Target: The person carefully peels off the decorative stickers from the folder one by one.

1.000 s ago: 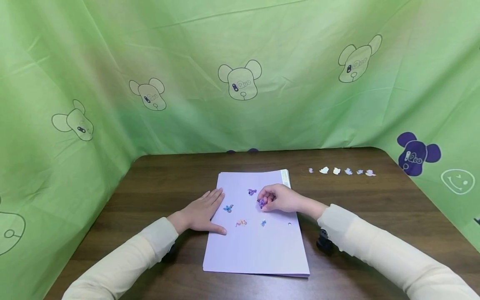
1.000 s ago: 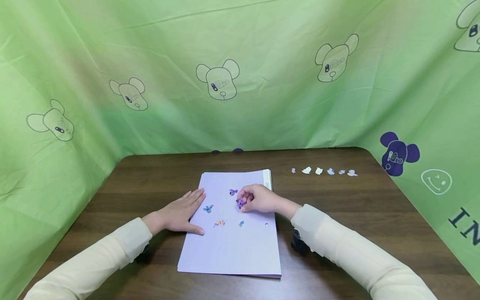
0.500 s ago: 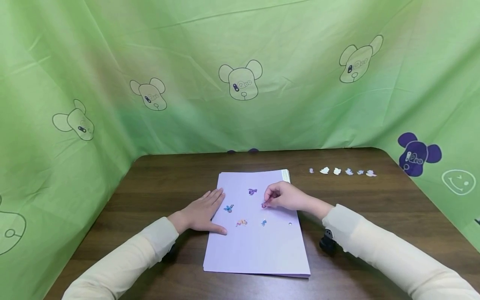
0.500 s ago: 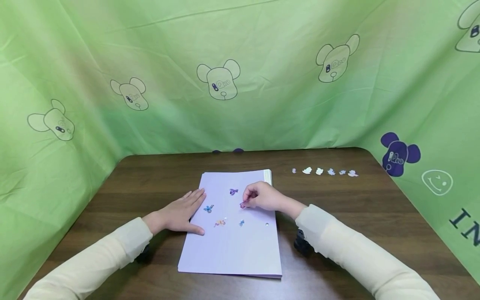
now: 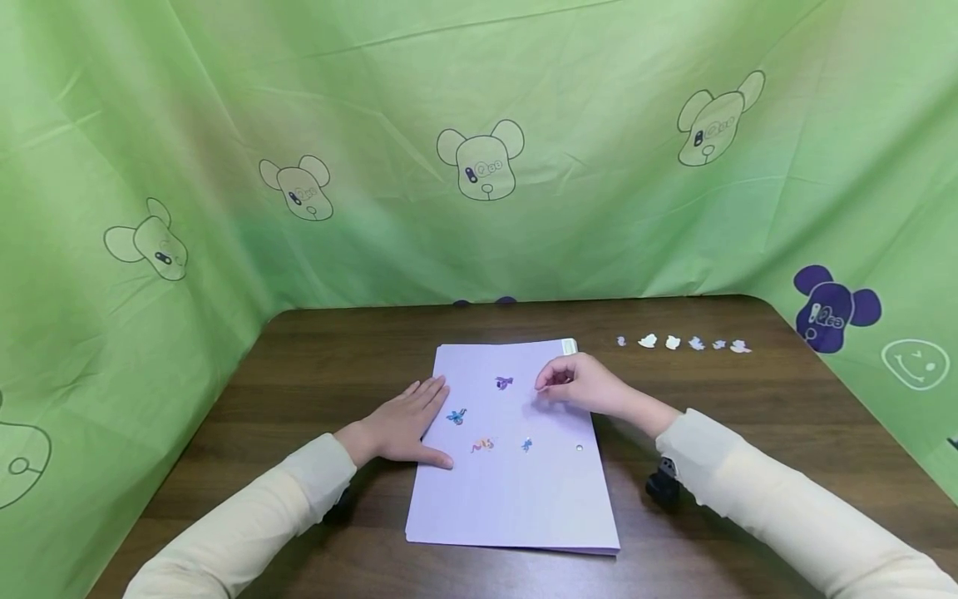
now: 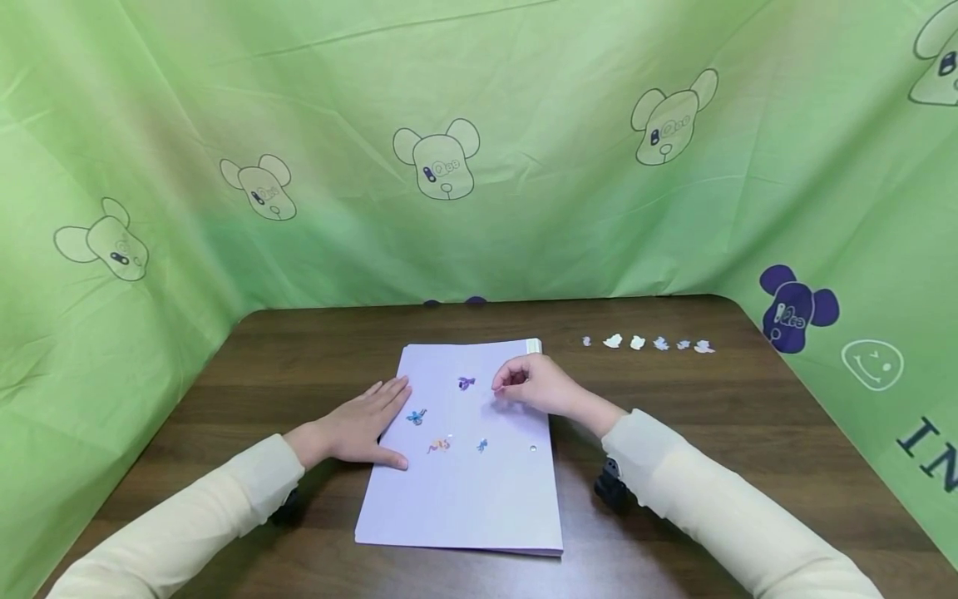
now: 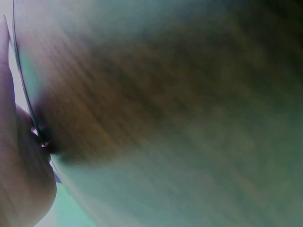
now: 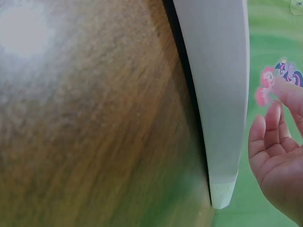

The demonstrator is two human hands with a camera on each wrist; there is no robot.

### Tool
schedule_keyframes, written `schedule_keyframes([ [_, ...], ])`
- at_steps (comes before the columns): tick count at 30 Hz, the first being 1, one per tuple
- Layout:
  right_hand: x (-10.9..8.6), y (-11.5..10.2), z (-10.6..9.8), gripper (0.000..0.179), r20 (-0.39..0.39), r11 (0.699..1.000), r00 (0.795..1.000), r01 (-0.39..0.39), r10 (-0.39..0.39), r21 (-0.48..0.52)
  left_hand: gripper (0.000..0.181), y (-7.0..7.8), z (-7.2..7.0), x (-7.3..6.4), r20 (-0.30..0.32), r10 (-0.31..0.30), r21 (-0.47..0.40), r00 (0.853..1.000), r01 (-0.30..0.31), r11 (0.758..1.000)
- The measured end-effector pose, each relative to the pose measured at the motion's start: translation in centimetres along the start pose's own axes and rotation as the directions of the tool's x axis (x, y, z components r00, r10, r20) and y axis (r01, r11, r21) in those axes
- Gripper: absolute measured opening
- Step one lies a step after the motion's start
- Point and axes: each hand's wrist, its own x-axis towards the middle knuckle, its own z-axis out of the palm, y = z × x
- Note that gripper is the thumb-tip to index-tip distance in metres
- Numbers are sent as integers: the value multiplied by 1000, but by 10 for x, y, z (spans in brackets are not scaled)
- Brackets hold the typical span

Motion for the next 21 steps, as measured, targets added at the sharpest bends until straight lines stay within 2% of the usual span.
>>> schedule_keyframes([
  [6,-2,3,-4,8,-2,1000,1000,3,-3,5,120,0,1,1,5,-7,-1,1000,7,1000],
  [10,-10,-18,-8,10,-12,1000,1000,-13,14,13,120,1,1,1,8,-12,-11,1000,12,1000],
  [13,-13,-20,-10,11,-36,999,998,-53,53,5,120,1,1,1,8,-13,-13,1000,13,1000],
  [17,-12,4,-13,12,-64,997,995,-72,73,18,120,-1,3,2,14,-16,-5,1000,16,1000],
  [21,-17,10,-18,17,-64,996,996,-63,67,61,120,-1,4,2,9,-15,-6,1000,15,1000],
])
